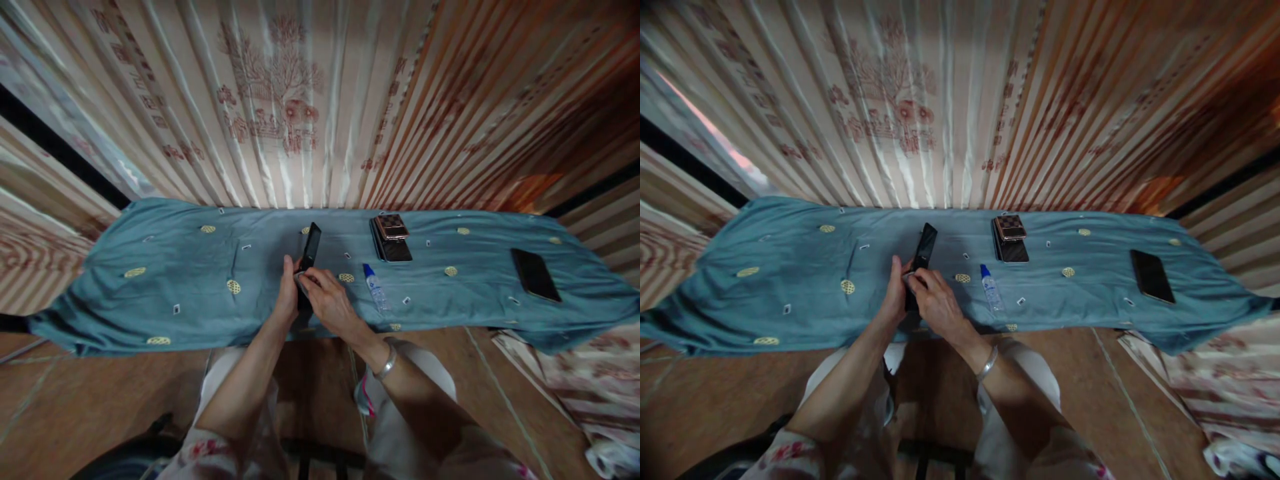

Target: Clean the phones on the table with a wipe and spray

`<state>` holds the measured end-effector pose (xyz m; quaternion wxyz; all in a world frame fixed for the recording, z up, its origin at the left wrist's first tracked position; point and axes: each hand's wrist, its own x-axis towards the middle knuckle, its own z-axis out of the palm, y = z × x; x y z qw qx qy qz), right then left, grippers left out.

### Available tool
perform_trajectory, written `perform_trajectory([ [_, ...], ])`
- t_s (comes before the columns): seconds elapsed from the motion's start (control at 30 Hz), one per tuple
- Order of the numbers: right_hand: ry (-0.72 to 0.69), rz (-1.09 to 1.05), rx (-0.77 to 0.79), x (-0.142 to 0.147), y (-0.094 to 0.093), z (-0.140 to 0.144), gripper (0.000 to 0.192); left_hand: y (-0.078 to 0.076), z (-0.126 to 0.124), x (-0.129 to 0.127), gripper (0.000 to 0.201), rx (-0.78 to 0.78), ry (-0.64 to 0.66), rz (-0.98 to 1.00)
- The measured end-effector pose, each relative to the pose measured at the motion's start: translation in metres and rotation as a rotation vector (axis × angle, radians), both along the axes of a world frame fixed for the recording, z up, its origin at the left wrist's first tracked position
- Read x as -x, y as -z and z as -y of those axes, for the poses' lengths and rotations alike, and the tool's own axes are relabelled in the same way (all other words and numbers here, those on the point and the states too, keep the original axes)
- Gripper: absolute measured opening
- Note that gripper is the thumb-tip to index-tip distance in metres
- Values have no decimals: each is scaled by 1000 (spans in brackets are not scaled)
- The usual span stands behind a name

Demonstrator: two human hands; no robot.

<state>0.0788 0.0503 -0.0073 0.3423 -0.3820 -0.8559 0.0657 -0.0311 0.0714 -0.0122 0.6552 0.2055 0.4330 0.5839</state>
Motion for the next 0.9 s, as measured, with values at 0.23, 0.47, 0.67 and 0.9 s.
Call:
perform_trajectory([
  [0.23,-69,-32,-14,6,3,16,30,-16,-1,10,60,-29,-37,33],
  [0.47,-113,4,-27,6,0,23,29,-20,-4,17,67,-14,-59,134],
  [0.67,-143,-33,-47,6,-4,25,30,-15,-8,23,55,69,-63,181],
  [0.9,-163,-28,-90,5,-8,25,31,-9,-15,23,39,209,-105,294],
])
